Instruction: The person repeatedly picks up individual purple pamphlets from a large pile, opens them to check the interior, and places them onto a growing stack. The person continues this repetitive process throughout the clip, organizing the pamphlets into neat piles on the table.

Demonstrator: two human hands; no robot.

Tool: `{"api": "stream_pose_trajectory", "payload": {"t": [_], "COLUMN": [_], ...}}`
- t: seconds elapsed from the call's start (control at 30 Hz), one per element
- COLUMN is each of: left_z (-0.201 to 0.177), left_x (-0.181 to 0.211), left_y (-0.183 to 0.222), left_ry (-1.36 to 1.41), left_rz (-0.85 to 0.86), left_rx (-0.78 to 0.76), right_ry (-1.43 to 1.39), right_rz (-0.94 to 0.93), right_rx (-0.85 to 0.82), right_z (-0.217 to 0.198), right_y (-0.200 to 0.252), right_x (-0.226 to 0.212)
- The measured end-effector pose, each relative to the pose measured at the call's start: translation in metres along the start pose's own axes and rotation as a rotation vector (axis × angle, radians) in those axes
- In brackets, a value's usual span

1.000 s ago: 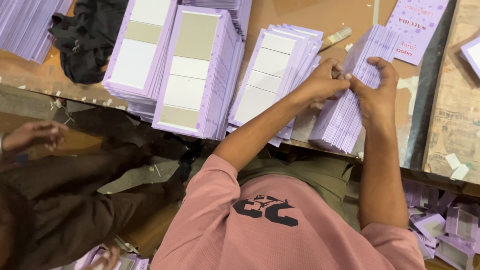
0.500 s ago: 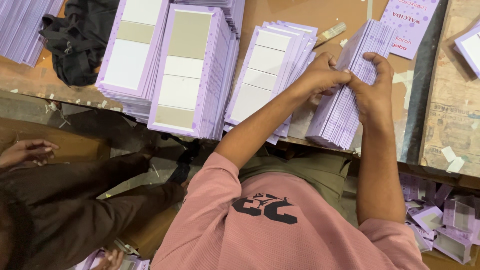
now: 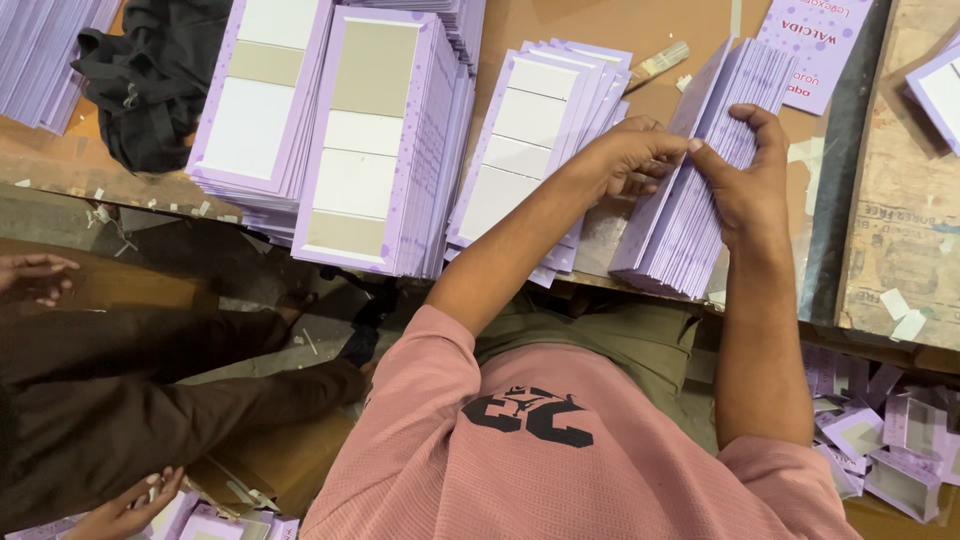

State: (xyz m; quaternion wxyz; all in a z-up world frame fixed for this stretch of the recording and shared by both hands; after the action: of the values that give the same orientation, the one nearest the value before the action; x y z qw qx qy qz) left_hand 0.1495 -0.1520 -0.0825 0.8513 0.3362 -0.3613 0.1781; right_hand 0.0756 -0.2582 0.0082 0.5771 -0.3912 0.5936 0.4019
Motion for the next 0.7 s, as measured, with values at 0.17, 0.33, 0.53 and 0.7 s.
{"api": "stream_pose_trajectory", "payload": {"t": [0.17,0.33,0.53,0.7], "left_z": [-0.002,-0.006,-0.008,0.015], "left_x": [0.008,0.038,0.05,0.074], "left_y": [0.006,0.006,0.011,0.038], "left_ry": [-0.069,-0.415,-0.681,-0.902], "left_rz": [0.056,0.335,0.575,0.79], "left_rx": [0.135,0.294,0.439,0.485], "right_ry": [0.058,0.01,0.258,0.292], "right_rz": [-0.019,0.002,-0.204,-0.248], "right_rx": [0.016,0.015,0.067,0.053], "right_z": [-0.003,-0.007,-0.021,-0.024], "right_y": [-0.002,-0.007,-0.017,-0.028], "right_x": [-0.001,0.01,0.024,0.04]}}
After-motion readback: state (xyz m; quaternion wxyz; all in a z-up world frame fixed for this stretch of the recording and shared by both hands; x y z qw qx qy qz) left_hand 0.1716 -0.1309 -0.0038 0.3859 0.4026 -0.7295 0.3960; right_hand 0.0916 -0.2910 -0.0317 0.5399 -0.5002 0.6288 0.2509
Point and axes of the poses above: each hand's wrist, its own y-axis away from the middle knuckle, its own z-axis out of the palm, x = y × z, the point moved 10 cm from there along -y, towards the middle knuckle, and after that the axes turned 1 degree about y, right-handed, at the moved point
